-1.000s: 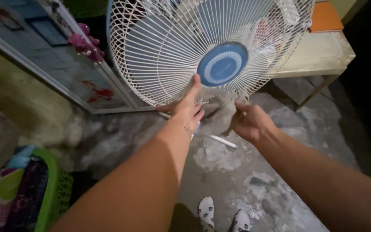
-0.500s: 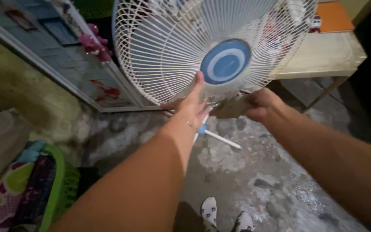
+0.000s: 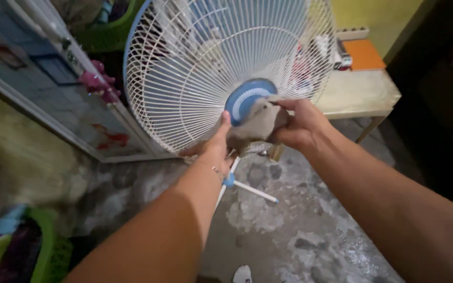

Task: The person wipes the front grille of a standing fan with a cloth, then wipes the headboard of a bed with the same cloth, and finally folds the cloth on the bed.

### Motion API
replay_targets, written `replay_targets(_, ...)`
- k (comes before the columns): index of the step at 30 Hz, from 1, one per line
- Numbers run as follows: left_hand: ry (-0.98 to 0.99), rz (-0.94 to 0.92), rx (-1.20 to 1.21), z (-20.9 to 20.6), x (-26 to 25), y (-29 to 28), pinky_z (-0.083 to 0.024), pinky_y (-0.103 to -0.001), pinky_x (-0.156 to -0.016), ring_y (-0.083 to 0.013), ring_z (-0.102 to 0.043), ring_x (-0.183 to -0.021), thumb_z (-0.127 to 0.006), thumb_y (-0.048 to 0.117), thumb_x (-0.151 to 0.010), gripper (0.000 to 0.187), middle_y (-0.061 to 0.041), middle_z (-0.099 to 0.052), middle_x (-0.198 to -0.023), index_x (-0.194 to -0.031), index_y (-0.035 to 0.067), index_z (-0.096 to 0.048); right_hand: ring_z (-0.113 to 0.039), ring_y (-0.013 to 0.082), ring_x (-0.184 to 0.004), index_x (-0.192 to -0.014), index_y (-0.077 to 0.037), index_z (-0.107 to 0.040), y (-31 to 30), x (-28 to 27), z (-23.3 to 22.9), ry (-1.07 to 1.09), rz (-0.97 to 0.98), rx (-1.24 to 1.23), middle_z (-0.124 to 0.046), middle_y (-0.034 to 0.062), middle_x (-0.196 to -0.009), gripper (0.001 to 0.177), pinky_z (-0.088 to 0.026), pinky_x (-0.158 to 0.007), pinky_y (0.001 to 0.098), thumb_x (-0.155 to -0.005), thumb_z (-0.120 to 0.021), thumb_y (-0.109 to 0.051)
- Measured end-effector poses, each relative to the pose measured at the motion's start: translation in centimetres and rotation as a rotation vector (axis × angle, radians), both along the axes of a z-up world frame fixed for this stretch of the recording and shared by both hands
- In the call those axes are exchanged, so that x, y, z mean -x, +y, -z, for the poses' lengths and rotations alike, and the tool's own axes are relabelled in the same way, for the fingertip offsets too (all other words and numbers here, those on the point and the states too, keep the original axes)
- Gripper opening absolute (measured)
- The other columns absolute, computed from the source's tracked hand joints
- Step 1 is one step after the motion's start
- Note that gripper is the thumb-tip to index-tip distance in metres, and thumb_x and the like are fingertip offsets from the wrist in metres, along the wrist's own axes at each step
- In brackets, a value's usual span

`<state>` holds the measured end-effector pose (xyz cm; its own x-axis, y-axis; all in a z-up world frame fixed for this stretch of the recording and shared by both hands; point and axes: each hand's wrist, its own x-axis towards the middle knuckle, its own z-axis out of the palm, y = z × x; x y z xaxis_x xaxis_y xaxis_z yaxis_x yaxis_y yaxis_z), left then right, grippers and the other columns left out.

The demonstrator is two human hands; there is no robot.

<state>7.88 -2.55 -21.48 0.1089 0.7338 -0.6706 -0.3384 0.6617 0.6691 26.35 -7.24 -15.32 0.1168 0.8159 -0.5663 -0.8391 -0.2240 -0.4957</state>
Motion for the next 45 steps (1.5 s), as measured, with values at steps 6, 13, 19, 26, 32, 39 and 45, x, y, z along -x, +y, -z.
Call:
replay_targets(6,0.167,-0.151,0.085,-2.8,-0.5,-2.4,-0.057,-0.046,-0.102,-0.0352,-0.064,-0.119,-0.094,0.047,-0.065,0.165,-0.018,-0.055,-0.140,-0.151,0.016,0.043,-0.063,0.0337,-0.120,-0.122,-0.002,-0.058,-0.6,-1.2,1.6,-0.157,0.098,0.015,-0.064,0.0180,-0.129,0.030,-0.048,-0.107,0.0585,-0.098,-0.054,-0.019)
replay_targets(13,0.112,-0.205,0.059,-4.1,-1.0,-2.5,-0.055,-0.043,-0.093,-0.0337,-0.064,-0.107,-0.095,0.045,-0.070,0.164,-0.024,-0.055,-0.136,-0.152,0.020,0.044,-0.063,0.0346,-0.116,-0.116,-0.005,-0.058,0.7,-2.6,-1.0,-0.168,0.003,0.089,-0.062,0.0218,-0.123,0.021,-0.051,-0.103,0.0550,-0.099,-0.056,-0.016)
replay_targets(19,0.148,-0.190,0.068,-4.8,-0.5,-3.6,-0.059,-0.039,-0.078,-0.0265,-0.068,-0.098,-0.092,0.040,-0.063,0.162,-0.013,-0.069,-0.129,-0.153,0.020,0.040,-0.061,0.0327,-0.121,-0.133,-0.008,-0.042,0.6,0.8,-3.7,-1.186,0.489,-0.186,-0.057,0.0156,-0.129,0.057,-0.052,-0.102,0.0417,-0.080,-0.063,-0.002)
replay_targets(26,-0.001,-0.264,-0.021,-2.7,-0.9,-2.7,-0.060,-0.046,-0.088,-0.0327,-0.066,-0.113,-0.091,0.029,-0.064,0.161,-0.012,-0.056,-0.138,-0.150,0.024,0.045,-0.035,0.0452,-0.139,-0.147,0.005,-0.026,0.9,1.5,2.3,-1.651,0.514,-0.261,-0.035,0.0302,-0.148,0.076,-0.029,-0.116,0.0445,-0.084,-0.067,0.005)
replay_targets(32,0.016,-0.019,-0.098,-0.5,-0.6,-1.5,-0.050,-0.046,-0.094,-0.0344,-0.059,-0.116,-0.091,0.048,-0.075,0.129,-0.015,-0.054,-0.139,-0.161,0.013,-0.002,-0.053,0.0350,-0.134,-0.143,-0.006,-0.038,-2.8,2.9,3.4,-1.331,0.128,0.013,-0.054,0.0197,-0.139,0.064,-0.041,-0.112,0.0407,-0.082,-0.057,0.003)
replay_targets(39,0.197,-0.096,-0.019,-1.7,0.1,-1.9,-0.056,-0.046,-0.092,-0.0328,-0.065,-0.118,-0.089,0.051,-0.066,0.145,-0.016,-0.067,-0.132,-0.155,0.011,0.018,-0.056,0.0475,-0.125,-0.140,0.003,-0.039,-1.5,7.8,-2.5,-1.784,0.648,-0.412,-0.051,0.0284,-0.135,0.058,-0.045,-0.107,0.0485,-0.088,-0.065,0.003)
replay_targets(45,0.314,-0.132,-0.036,-2.3,1.5,-2.0,-0.059,-0.052,-0.088,-0.0318,-0.058,-0.118,-0.096,0.047,-0.066,0.162,-0.014,-0.044,-0.146,-0.151,0.010,0.037,-0.055,0.0530,-0.111,-0.128,-0.006,-0.045,-4.1,8.9,-0.9,-1.932,0.211,-0.384,-0.050,0.0235,-0.129,0.043,-0.048,-0.085,0.0553,-0.090,-0.064,-0.002)
